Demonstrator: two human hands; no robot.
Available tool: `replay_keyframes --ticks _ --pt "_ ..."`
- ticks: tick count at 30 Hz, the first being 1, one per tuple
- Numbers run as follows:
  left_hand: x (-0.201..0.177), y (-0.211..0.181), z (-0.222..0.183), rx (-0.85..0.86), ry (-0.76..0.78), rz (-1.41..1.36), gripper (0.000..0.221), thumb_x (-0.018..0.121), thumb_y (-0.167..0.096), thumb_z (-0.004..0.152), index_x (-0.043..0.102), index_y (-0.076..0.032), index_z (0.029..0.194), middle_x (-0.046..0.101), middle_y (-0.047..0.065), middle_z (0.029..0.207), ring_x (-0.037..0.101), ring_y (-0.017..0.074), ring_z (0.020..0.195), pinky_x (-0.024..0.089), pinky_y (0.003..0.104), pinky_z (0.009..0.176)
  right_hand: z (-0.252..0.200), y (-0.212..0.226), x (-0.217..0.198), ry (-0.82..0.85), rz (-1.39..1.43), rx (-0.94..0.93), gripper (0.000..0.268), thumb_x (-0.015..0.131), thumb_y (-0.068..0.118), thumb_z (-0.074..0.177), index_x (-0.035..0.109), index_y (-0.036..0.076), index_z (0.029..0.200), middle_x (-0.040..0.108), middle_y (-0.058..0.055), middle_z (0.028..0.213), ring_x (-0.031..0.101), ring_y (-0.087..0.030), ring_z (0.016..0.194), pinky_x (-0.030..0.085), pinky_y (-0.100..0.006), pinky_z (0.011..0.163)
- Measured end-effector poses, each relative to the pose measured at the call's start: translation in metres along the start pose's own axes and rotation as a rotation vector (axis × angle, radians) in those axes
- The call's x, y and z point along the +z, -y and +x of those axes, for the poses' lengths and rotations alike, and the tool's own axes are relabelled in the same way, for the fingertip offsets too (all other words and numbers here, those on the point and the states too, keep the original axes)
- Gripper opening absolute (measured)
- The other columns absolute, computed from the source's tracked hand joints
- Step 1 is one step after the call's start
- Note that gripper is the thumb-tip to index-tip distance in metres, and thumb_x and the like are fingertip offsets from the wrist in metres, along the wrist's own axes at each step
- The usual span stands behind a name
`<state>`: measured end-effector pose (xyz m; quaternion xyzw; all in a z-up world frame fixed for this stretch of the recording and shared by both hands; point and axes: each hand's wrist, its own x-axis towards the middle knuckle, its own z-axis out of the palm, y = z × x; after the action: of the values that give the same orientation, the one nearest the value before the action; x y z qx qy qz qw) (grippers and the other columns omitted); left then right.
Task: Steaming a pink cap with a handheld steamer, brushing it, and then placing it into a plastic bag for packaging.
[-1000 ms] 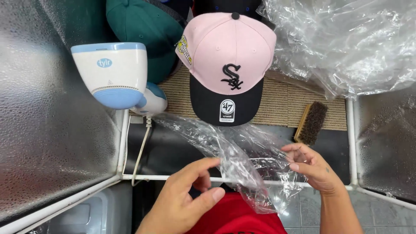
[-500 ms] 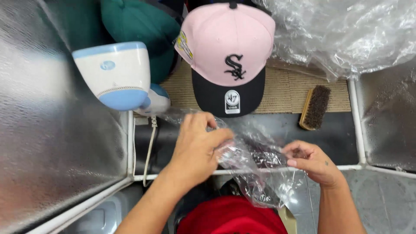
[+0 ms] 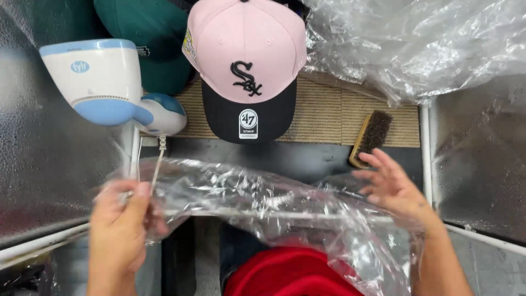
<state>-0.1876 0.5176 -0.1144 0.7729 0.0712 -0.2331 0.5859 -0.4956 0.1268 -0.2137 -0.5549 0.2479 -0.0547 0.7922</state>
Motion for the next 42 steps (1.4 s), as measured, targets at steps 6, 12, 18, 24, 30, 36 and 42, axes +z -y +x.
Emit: replay_keyframes --ticks 6,12,18,24,30,36,42 --pt "0.021 0.002 0.032 -0.266 0.190 0.118 0.020 0.056 -0.023 0.105 0.044 -0.007 0.103 0.053 0.023 0.061 0.045 0.0315 0.041 0.047 0.044 0.040 -0.003 -0.019 0.000 0.792 0.739 0.283 0.082 0.046 0.070 0.106 0.035 0.005 0.156 0.032 -0.028 0.159 0.038 -0.046 0.144 0.044 -0.066 0.109" --pt "0.031 0.029 0.069 -0.276 0.211 0.568 0.023 0.056 -0.026 0.105 0.058 -0.006 0.117 0.059 0.013 0.071 0.057 0.0252 0.048 0.051 0.038 0.047 0.033 -0.077 0.005 -0.343 -0.321 0.527 0.033 0.074 0.022 0.095 0.067 -0.002 0.074 0.068 -0.020 0.065 0.062 -0.028 0.054 0.051 -0.040 0.052" --pt "0.027 0.103 0.091 0.047 0.143 0.765 0.042 0.067 -0.050 0.098 0.063 -0.012 0.117 0.074 0.023 0.113 0.069 0.0442 0.110 0.056 0.054 0.092 0.006 -0.024 0.027 -0.669 -0.348 0.227 0.046 0.066 0.008 0.086 0.063 0.002 0.132 0.066 -0.025 0.109 0.065 -0.037 0.087 0.052 -0.047 0.065" --pt "0.044 0.104 0.069 0.145 0.175 0.854 0.049 0.054 -0.056 0.103 0.060 -0.009 0.113 0.075 0.028 0.103 0.071 0.0463 0.104 0.056 0.057 0.089 0.053 -0.050 -0.035 -0.839 -0.941 0.077 0.073 0.082 0.054 0.089 0.059 0.011 0.144 0.058 -0.018 0.130 0.064 -0.039 0.116 0.051 -0.052 0.092" --pt "0.053 0.096 0.095 0.059 0.040 1.039 0.038 0.055 -0.047 0.105 0.061 -0.011 0.113 0.076 0.025 0.097 0.074 0.0436 0.099 0.059 0.056 0.081 0.074 -0.066 -0.061 -0.904 -1.489 -0.338 0.067 0.090 0.023 0.083 0.061 -0.003 0.138 0.056 -0.030 0.122 0.064 -0.053 0.109 0.052 -0.060 0.093" --pt "0.063 0.068 0.098 0.098 0.056 1.075 0.038 0.052 -0.045 0.106 0.059 -0.009 0.117 0.075 0.027 0.101 0.073 0.0463 0.101 0.057 0.058 0.083 0.017 -0.006 0.040 -0.352 -0.471 -0.142 0.076 0.064 0.018 0.088 0.038 0.006 0.158 0.052 -0.023 0.139 0.047 -0.036 0.133 0.033 -0.052 0.114" --pt "0.065 0.067 0.105 0.134 0.069 1.049 0.044 0.055 -0.049 0.106 0.059 -0.007 0.117 0.075 0.026 0.101 0.073 0.0450 0.100 0.058 0.058 0.081 0.020 -0.062 0.005 -0.286 -0.463 -0.271 0.037 0.071 -0.003 0.087 0.067 -0.008 0.124 0.068 -0.027 0.125 0.060 -0.034 0.127 0.044 -0.047 0.109"
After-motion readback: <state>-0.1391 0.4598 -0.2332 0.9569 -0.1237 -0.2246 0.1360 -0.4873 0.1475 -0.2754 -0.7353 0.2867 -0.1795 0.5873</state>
